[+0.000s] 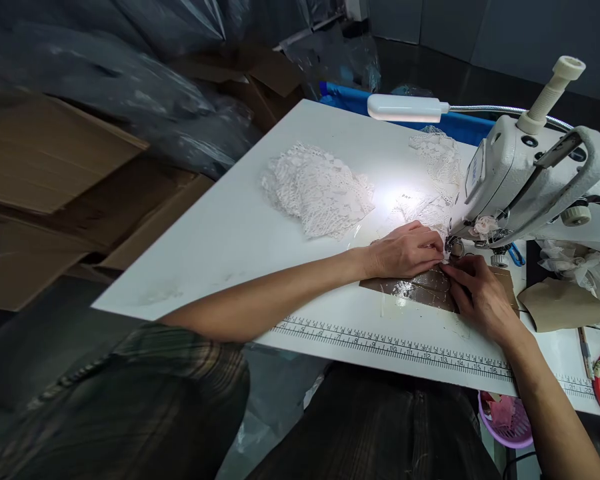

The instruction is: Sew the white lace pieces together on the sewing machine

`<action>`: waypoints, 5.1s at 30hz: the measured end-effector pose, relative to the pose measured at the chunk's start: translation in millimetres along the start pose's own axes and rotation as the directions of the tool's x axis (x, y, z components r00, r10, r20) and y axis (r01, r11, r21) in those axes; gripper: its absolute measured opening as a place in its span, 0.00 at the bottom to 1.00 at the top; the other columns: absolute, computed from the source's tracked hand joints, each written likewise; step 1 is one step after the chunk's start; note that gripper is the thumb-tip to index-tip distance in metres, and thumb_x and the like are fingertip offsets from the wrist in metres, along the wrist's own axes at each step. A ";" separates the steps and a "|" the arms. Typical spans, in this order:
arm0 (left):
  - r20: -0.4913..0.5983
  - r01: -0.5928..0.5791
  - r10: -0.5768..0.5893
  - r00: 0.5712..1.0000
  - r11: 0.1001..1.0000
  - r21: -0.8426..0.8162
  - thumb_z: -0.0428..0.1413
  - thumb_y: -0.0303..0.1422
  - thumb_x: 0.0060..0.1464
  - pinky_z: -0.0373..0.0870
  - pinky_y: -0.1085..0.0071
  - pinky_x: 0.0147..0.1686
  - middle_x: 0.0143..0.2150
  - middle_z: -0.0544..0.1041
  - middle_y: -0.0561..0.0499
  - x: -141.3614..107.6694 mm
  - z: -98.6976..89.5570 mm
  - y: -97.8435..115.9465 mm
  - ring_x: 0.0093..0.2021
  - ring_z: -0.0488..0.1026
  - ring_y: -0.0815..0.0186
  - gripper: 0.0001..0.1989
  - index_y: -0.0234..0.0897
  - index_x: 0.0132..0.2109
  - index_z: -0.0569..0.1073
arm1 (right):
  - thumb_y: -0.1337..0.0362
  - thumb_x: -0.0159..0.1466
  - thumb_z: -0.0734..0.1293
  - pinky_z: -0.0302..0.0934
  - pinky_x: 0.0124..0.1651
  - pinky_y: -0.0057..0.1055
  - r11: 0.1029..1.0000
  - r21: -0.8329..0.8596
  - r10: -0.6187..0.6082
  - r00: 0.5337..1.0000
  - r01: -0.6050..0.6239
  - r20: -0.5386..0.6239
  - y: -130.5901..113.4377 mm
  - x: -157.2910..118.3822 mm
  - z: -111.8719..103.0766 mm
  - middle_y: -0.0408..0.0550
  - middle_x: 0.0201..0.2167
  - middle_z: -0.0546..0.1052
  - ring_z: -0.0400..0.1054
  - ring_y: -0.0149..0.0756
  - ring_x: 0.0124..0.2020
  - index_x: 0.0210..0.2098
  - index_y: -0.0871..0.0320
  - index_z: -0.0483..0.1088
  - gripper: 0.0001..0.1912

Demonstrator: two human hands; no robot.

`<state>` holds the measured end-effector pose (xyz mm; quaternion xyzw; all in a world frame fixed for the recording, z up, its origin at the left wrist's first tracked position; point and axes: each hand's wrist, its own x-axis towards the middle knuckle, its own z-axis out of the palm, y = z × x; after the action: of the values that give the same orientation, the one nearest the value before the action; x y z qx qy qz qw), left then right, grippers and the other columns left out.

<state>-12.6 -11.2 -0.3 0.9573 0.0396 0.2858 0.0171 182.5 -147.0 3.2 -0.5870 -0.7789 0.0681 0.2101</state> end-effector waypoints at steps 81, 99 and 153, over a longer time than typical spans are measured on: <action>0.203 0.448 -0.413 0.888 0.677 -0.584 0.58 0.29 0.57 0.73 0.72 0.41 0.41 0.79 0.48 10.4 -6.2 -3.3 0.41 0.77 0.67 0.17 0.34 0.54 0.69 | 0.46 0.71 0.51 0.45 0.26 0.29 0.943 -0.285 0.168 0.985 -0.173 -0.044 -3.2 19.4 -9.8 0.50 0.22 0.75 0.65 0.36 0.22 0.40 0.59 0.74 0.29; 0.032 0.128 -0.124 0.992 0.966 -0.222 0.52 0.31 0.67 0.72 0.68 0.39 0.38 0.79 0.47 1.7 3.7 -8.1 0.37 0.75 0.66 0.11 0.36 0.40 0.79 | 0.56 0.65 0.58 0.66 0.40 0.37 0.914 0.184 0.370 0.929 -0.362 -0.012 3.5 19.1 -11.2 0.54 0.40 0.78 0.72 0.41 0.35 0.43 0.56 0.76 0.18; 0.312 -0.013 -0.006 0.950 0.998 0.058 0.49 0.43 0.64 0.60 0.57 0.48 0.52 0.75 0.41 4.8 -13.7 -9.4 0.44 0.70 0.56 0.20 0.33 0.51 0.74 | 0.54 0.68 0.58 0.70 0.46 0.44 0.971 0.105 0.214 0.977 -0.214 0.017 1.9 11.1 -20.5 0.57 0.44 0.77 0.73 0.48 0.44 0.51 0.55 0.72 0.19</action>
<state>-16.7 -1.3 13.2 0.9906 0.0431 0.1300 -0.0058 190.1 -138.9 23.8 -0.6554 -0.7069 0.1334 0.2301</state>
